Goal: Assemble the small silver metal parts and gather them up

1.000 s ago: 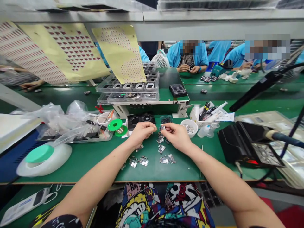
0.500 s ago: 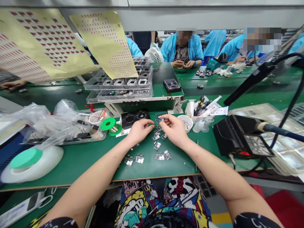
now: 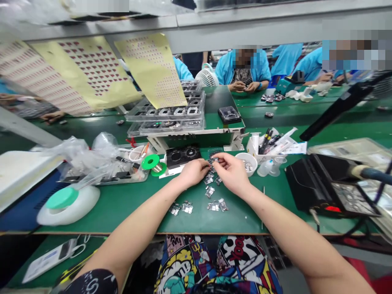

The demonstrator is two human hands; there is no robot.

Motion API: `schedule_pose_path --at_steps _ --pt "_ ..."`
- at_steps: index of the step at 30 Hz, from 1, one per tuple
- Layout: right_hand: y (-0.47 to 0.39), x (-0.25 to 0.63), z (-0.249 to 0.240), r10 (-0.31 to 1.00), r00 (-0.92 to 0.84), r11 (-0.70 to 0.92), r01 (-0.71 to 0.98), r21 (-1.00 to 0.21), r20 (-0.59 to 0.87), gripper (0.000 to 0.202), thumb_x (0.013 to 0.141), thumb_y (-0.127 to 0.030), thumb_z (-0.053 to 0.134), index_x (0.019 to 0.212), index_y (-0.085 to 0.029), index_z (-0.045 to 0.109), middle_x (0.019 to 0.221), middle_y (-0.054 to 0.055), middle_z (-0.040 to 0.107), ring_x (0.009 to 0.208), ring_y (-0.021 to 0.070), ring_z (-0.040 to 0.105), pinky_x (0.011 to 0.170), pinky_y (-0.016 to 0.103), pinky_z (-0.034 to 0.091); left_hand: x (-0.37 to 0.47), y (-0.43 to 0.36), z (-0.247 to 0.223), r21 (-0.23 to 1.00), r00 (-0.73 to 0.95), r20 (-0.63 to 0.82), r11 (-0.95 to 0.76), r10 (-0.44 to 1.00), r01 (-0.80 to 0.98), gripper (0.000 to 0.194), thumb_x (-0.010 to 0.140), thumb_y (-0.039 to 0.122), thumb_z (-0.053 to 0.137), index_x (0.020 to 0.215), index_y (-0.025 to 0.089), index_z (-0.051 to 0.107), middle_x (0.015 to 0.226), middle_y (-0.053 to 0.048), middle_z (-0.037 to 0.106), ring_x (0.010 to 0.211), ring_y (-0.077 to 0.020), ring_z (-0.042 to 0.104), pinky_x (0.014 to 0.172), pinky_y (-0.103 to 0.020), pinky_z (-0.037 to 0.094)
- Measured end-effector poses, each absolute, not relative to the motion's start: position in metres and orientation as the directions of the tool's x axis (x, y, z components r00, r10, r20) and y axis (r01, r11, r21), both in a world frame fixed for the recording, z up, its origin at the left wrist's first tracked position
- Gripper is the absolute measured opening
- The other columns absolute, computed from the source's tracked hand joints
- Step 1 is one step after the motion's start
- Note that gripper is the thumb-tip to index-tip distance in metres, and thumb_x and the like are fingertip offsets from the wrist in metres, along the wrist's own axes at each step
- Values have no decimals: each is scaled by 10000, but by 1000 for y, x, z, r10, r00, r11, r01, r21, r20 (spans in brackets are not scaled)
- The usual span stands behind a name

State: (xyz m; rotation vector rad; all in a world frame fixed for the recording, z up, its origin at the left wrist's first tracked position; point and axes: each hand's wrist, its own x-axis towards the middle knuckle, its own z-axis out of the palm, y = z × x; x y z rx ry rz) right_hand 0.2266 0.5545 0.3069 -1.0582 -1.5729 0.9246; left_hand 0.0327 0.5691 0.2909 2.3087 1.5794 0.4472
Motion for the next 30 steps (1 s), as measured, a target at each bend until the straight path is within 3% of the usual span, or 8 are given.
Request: schedule_pose_path --at_steps 13,17,19,21,23,26,30 --pt "553 227 309 941 -137 336 279 -900 309 296 904 -433 764 1085 -200 772 829 36 719 668 169 654 597 300 549 32 571 290 425 289 139 -320 947 847 266 1041 273 516 1068 239 778 1090 -76 758 970 -244 716 842 -340 540" --pt "552 229 306 934 -192 349 317 -882 301 254 927 -413 757 1094 -223 774 834 27 725 688 170 655 606 293 543 27 574 296 586 149 206 -244 967 773 253 1013 244 514 1058 221 762 1090 -81 749 986 -237 692 852 -335 519" --pt "549 229 304 912 -295 382 367 -848 284 208 959 -386 730 1101 -243 779 882 25 743 727 173 670 639 292 554 22 576 301 765 49 208 -194 977 614 209 964 213 542 980 205 750 945 -54 730 895 -204 667 787 -303 497" --pt "544 227 303 862 -431 453 420 -786 266 185 1005 -356 677 1125 -261 779 973 30 760 778 176 685 666 295 556 16 577 305 939 -45 116 -95 992 332 149 913 214 572 888 188 716 746 -8 628 702 -149 585 640 -257 433" --pt "539 223 301 783 -568 552 442 -707 256 208 1049 -323 613 1175 -268 769 1024 36 758 816 181 689 704 309 560 10 577 310 999 -60 -36 35 998 -19 89 863 237 607 818 176 655 657 36 490 537 -93 424 500 -225 291" --pt "532 214 296 639 -740 691 431 -580 210 268 1083 -267 547 1282 -255 726 1042 50 751 913 214 699 822 367 580 0 574 318 880 53 -208 211 977 -426 108 785 232 634 763 179 542 682 55 411 460 -46 268 435 -213 118" --pt "527 207 288 545 -812 804 436 -405 208 301 1095 -259 530 1357 -206 668 1151 99 748 1045 277 693 913 459 597 -9 572 326 665 250 -322 407 913 -626 135 748 199 592 744 189 457 699 44 404 446 -39 258 402 -186 144"
